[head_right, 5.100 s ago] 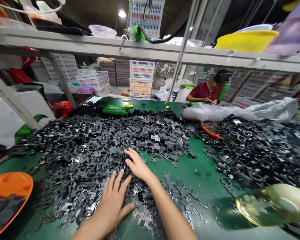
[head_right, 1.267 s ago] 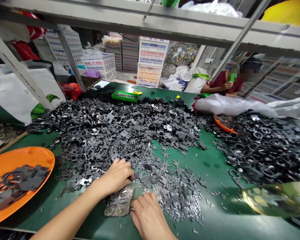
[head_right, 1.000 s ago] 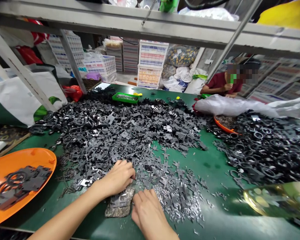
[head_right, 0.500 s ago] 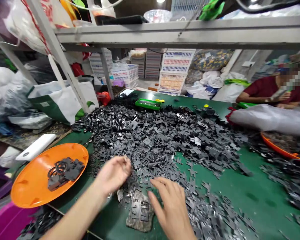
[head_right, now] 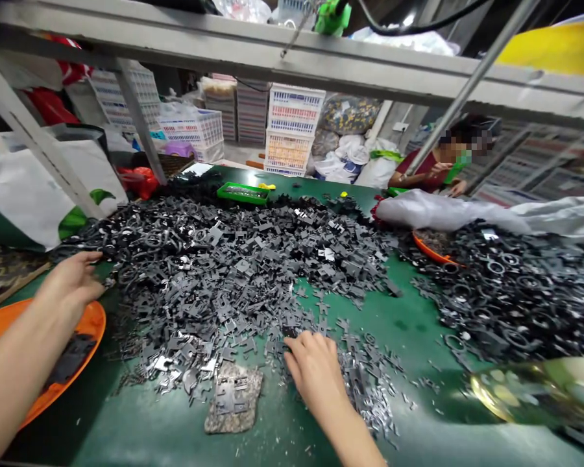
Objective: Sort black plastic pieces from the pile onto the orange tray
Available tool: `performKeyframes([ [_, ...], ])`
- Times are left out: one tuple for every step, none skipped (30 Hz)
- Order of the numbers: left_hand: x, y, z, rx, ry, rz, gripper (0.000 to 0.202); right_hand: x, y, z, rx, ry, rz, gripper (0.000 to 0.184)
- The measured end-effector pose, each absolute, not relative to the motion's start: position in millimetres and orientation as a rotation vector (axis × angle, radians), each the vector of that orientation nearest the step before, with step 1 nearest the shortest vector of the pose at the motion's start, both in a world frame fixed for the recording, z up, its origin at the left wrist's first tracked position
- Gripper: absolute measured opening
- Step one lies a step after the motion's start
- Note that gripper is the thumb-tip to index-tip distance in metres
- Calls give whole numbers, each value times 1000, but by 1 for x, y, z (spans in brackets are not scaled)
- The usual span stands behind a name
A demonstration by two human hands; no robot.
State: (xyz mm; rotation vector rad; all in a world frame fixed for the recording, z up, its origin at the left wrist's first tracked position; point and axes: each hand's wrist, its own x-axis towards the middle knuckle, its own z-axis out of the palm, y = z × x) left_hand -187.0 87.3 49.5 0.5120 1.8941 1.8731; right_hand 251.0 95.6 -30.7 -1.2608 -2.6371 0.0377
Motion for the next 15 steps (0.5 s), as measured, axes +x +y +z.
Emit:
performKeyframes([
  [-181, 85, 51, 477, 1879, 1858, 29, 244, 97, -32, -1268, -2640, 8, 17],
  [-172, 81, 54, 460, 1854, 1847, 25, 239, 99, -33, -1271, -2645, -4, 16],
  [-160, 76, 56, 472, 1828, 1831, 21, 235, 101, -34, -1269, -2652, -3, 14],
  [-145, 70, 58, 518, 1795, 1811, 18, 232, 103, -33, -1261, -2654, 10, 11],
  [-126, 63, 59, 589, 1753, 1775, 16, 230, 103, -31, -1254, -2640, 29, 10],
  [-104, 56, 58, 667, 1720, 1721, 14, 229, 102, -27, -1243, -2617, 58, 10],
  [-80, 48, 56, 735, 1697, 1635, 15, 227, 100, -22, -1225, -2585, 101, 10],
  [-55, 41, 53, 819, 1664, 1500, 17, 226, 97, -17, -1194, -2552, 159, 11],
  [-29, 36, 47, 986, 1607, 1249, 24, 224, 92, -11, -1148, -2524, 227, 10],
  [-5, 31, 41, 1105, 1530, 1073, 36, 223, 87, -4, -1087, -2504, 294, 10],
  [15, 28, 34, 1185, 1489, 994, 43, 223, 82, 1, -1024, -2495, 353, 11],
  [32, 25, 27, 1255, 1462, 952, 38, 223, 77, 5, -976, -2490, 402, 13],
  [43, 24, 20, 1273, 1443, 959, 34, 225, 74, 8, -956, -2484, 438, 15],
  [50, 22, 13, 1244, 1429, 995, 32, 228, 73, 8, -967, -2482, 462, 16],
  [53, 21, 8, 1185, 1413, 1038, 31, 232, 73, 7, -1009, -2485, 467, 14],
])
